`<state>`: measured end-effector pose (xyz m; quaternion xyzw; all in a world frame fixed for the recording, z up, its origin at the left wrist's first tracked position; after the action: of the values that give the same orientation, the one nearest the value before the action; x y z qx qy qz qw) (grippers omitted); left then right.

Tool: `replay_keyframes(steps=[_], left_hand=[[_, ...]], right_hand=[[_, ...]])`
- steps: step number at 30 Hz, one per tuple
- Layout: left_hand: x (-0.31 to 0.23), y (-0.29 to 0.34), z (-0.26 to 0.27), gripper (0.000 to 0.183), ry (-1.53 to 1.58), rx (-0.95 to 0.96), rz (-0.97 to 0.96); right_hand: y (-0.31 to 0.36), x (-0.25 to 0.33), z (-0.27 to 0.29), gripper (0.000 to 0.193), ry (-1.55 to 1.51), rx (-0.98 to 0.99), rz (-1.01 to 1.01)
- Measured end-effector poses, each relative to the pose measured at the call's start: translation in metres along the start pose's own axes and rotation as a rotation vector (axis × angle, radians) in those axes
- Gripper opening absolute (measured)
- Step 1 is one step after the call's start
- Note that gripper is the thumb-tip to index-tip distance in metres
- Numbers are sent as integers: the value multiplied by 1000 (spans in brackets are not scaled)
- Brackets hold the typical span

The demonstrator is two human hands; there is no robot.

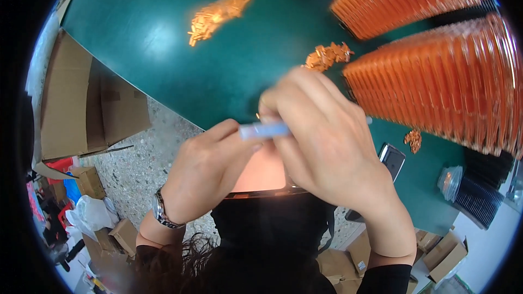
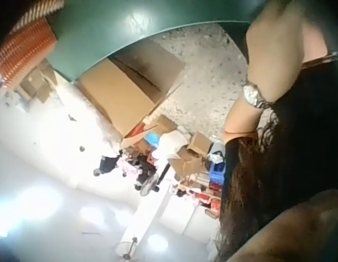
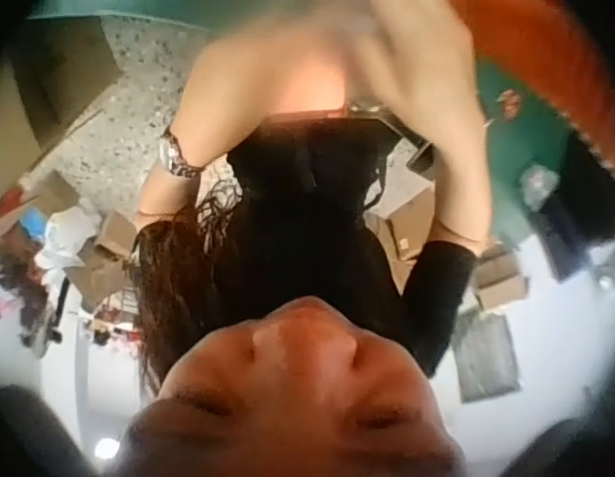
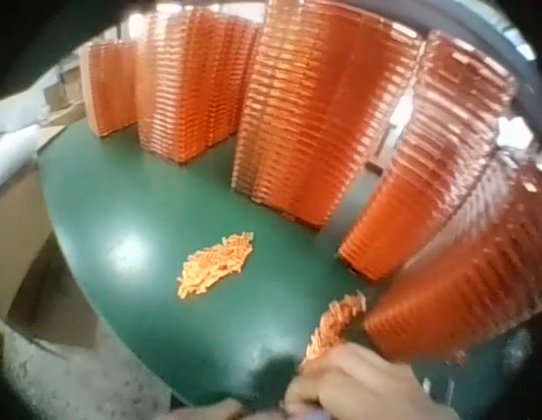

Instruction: The recorder is assembling components into phone cases at a factory workbench.

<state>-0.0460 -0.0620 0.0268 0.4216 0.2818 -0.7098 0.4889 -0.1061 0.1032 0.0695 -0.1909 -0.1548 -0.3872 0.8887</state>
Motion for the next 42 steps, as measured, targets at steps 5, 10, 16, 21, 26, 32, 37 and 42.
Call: replay_keyframes(steps=[5, 10, 16, 21, 26, 32, 37, 42], left_hand=[[-3, -5, -25, 9, 207, 12, 112], [-18, -15, -47, 6, 207, 29, 76], [-35, -27, -70, 8, 157, 99, 59], [-37, -36, -85, 7, 59, 140, -1], [-35, -40, -91, 10, -49, 161, -48], [-40, -43, -94, 10, -178, 177, -35], [-41, -43, -94, 11, -230, 158, -62], [-39, -40, -94, 10, -234, 137, -84]], right_hand=[[53, -6, 9, 19, 39, 60, -41], [83, -12, 4, 26, 229, 50, 48], [109, -20, 16, 25, 264, 26, -29], [123, -41, 19, 22, 202, 55, -129], [128, -52, 11, 15, 107, 22, -109], [132, -57, 8, 19, 114, 25, -89], [138, -48, 25, 28, 254, 7, -123], [139, -39, 12, 21, 448, -1, -60]])
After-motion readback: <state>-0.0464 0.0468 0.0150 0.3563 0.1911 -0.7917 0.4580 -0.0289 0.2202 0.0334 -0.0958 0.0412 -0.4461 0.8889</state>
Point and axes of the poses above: each hand's wrist, its own y-axis away from the middle knuckle, its own z-axis out of the back of the hand, x = y × z, the point moved 4 cm from there along -y, towards the middle knuckle, and after that the axes turned 11 degrees about y, right-handed, at the moved point
